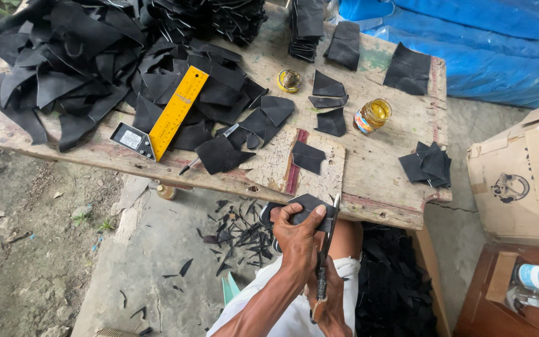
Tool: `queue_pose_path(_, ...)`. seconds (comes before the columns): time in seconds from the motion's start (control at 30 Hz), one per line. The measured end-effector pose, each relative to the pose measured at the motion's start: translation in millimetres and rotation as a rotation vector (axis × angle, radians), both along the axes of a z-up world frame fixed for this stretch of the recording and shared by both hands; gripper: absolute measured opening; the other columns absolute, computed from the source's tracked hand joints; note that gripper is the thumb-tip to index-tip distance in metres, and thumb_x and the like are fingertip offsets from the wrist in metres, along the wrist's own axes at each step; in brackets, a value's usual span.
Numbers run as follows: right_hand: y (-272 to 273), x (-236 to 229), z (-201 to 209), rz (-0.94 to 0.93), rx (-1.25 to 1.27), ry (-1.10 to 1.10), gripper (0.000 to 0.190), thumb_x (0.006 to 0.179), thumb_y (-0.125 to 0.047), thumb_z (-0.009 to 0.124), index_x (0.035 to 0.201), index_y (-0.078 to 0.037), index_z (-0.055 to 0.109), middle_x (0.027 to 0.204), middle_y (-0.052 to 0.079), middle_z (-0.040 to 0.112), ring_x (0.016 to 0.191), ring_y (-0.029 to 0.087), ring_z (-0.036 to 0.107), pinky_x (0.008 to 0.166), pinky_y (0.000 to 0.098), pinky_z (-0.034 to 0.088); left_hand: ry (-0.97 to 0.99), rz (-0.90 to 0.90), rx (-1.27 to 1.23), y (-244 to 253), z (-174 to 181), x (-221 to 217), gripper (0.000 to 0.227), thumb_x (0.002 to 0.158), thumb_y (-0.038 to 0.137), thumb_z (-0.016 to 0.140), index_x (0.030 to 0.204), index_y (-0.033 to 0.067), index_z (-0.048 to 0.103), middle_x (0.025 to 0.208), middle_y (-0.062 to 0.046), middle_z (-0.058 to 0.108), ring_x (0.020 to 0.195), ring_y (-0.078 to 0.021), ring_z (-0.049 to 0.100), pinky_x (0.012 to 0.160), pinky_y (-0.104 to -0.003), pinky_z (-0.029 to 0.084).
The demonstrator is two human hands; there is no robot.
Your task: The person applies glue to the edges of black leather pieces with their fingers, presses them together, and trims the excess material using shears on a wooden table.
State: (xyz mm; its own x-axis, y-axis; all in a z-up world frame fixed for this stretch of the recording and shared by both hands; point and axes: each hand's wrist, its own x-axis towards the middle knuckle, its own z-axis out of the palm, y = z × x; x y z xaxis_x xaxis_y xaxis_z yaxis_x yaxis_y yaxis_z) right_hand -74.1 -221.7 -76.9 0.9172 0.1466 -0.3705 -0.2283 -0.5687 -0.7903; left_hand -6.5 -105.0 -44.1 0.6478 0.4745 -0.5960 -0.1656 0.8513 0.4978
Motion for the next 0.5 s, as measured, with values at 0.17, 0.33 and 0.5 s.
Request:
queue_pose_path(0.17,-4.5,-17.2,-25.6,-0.002,-0.021,-0.168,0.035,0.095,-0.033,0.055,0.087,0.000,0.065,0.054,0.000,0.058,0.041,0.011,0.060,0.040,0.0293,0.045,0.048,-0.057,0.169,-6.4,7.7,-6.0,0.041,0.072,0.001,0.090,0.101,-0.0014,0.062,0.089,-0.012,0.071,0.074,-0.0155,0.067,0.067,-0.024,0.057)
queue_pose_path(0.33,-19.5,-10.7,-14.4,-0.182,0.193,-0.018,0.031,0.090,-0.026,0.071,0.082,0.003,0.064,0.048,0.004,0.054,0.038,0.013,0.052,0.038,0.0301,0.040,0.035,-0.363,0.490,29.9,16.9,-5.3,0.046,0.070,0.005,0.087,0.113,0.0006,0.071,0.105,-0.008,0.072,0.088,-0.0170,0.068,0.076,-0.031,0.060)
queue_pose_path(0.5,-39.1,0.0,6.7,-0.033,0.175,-0.057,0.029,0.083,-0.022,0.076,0.091,0.002,0.061,0.053,0.004,0.056,0.040,0.013,0.053,0.039,0.0292,0.042,-0.204,-0.561,0.856,74.9,20.5,3.3,0.053,0.072,0.002,0.086,0.123,0.0049,0.073,0.119,-0.006,0.072,0.107,-0.0181,0.068,0.095,-0.032,0.056)
